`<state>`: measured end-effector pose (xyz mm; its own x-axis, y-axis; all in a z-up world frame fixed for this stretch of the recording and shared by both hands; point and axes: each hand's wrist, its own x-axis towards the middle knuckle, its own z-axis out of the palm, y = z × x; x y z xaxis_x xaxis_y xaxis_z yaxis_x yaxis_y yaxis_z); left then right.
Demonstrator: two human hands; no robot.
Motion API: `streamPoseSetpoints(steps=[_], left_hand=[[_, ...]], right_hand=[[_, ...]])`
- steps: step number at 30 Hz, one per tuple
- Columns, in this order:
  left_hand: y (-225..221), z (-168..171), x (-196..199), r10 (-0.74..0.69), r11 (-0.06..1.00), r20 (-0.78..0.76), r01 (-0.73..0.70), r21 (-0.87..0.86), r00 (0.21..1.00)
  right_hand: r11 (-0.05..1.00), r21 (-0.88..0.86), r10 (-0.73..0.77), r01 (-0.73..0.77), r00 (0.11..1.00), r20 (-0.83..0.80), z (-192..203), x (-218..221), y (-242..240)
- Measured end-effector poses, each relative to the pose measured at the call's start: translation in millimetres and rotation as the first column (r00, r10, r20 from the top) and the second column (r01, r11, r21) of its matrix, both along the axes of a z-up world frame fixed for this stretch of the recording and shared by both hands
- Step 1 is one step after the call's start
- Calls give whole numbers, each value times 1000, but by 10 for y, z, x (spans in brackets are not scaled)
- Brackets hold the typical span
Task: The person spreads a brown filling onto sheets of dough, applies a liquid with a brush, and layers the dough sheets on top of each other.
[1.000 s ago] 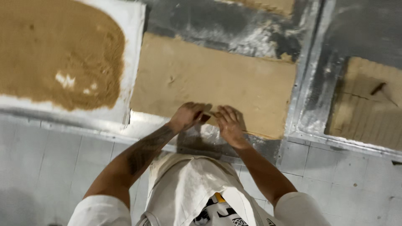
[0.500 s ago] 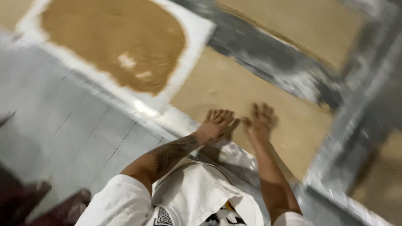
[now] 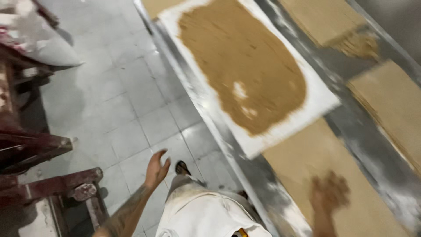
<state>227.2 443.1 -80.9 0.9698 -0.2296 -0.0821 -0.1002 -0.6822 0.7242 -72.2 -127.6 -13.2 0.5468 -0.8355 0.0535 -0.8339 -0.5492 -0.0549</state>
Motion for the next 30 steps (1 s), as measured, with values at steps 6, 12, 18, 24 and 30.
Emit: streamPoseSetpoints(steps=[6, 12, 18, 24, 30], left_hand=[[1263, -492, 459, 294, 954, -110, -300, -32, 949], [1081, -21, 2131, 208, 962, 8, -203, -185, 978], [67, 654, 4100, 7, 978, 24, -2, -210, 1000], [-533, 908, 5640, -169, 978, 53, 174, -112, 984], [-638, 1007, 7210, -122, 978, 72, 133, -163, 990]], right_hand=[[991, -13, -133, 132, 987, -90, 726, 573, 344], [981, -191, -7, 41, 984, 179, 529, 1946, 630], [892, -392, 439, -225, 638, 633, -138, 3954, 659], [908, -22, 248, -419, 495, 833, -220, 5688, 758], [889, -83, 412, -451, 705, 577, 192, 7151, 756]])
